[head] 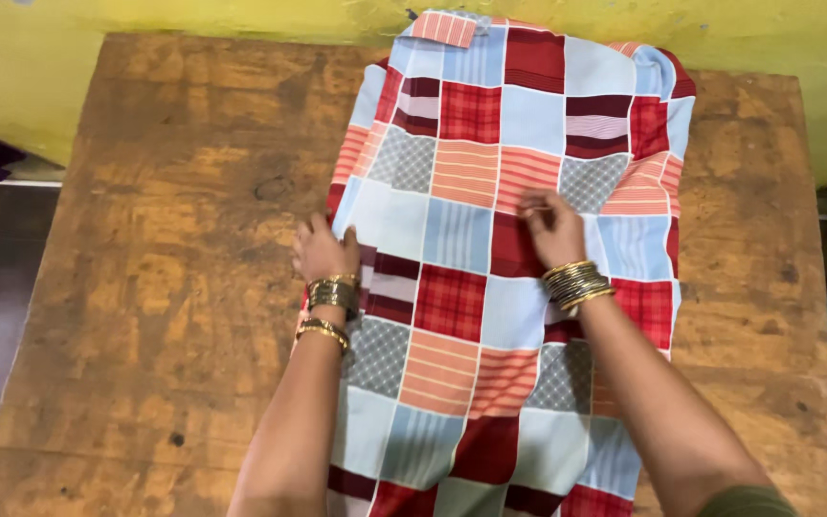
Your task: The person scrubs a wooden table surface with a small abrasive pad, then sprays it with a blue spray bottle and wipes it. They then unfold a patterned cloth and spread it over the table as a cover.
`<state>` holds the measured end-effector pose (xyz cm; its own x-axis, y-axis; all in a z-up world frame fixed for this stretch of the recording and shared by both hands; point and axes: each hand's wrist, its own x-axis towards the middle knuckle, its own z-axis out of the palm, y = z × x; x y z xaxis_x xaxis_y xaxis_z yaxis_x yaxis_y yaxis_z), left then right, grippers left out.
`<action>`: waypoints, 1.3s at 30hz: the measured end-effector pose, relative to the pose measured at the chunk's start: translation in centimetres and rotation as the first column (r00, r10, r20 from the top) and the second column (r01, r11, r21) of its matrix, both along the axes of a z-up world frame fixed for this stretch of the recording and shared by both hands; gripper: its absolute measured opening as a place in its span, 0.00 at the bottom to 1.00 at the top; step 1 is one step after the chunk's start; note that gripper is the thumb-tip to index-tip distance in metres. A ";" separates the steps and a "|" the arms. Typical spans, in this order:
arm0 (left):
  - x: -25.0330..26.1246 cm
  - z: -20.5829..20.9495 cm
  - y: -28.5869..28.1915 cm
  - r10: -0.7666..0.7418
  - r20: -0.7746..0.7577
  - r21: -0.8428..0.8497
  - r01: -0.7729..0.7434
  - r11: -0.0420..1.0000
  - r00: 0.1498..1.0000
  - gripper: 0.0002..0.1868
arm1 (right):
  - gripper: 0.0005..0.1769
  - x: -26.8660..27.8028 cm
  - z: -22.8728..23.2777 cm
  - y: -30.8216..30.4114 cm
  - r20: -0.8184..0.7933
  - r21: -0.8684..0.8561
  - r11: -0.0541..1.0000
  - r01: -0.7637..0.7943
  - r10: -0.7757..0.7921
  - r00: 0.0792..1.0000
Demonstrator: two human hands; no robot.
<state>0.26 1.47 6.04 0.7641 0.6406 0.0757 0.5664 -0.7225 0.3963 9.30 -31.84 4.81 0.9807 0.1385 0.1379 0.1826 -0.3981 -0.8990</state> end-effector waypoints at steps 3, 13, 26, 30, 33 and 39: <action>-3.8 0.2 0.7 -0.010 -0.042 -0.115 0.005 0.993 0.999 0.27 | 0.12 -3.7 -0.2 2.9 -0.123 0.113 0.991 -0.074 0.088 0.988; -8.9 -1.3 -0.5 -0.293 0.282 -0.329 0.379 0.865 0.914 0.17 | 0.14 -12.0 -0.8 10.4 -0.341 0.016 0.976 -0.219 0.211 0.916; -12.8 1.6 -9.6 -0.710 0.013 -0.404 0.653 0.641 0.704 0.22 | 0.18 -13.1 -6.1 7.8 -0.550 0.148 0.989 0.024 0.062 0.833; -13.7 2.0 -10.1 -0.745 -0.185 -0.493 0.595 0.635 0.641 0.28 | 0.13 -10.6 -10.8 1.2 -0.330 -0.018 0.964 0.267 -0.258 0.908; -14.6 0.5 -10.8 -0.776 -0.417 -0.534 0.564 0.630 0.473 0.28 | 0.14 -8.7 -11.2 -2.6 -0.225 0.061 0.861 0.505 -0.481 0.847; -15.8 -5.8 -14.4 -0.934 -0.144 -0.633 0.695 0.340 0.326 0.26 | 0.21 -12.3 -4.4 -2.4 -0.401 0.141 0.920 0.366 -0.285 0.871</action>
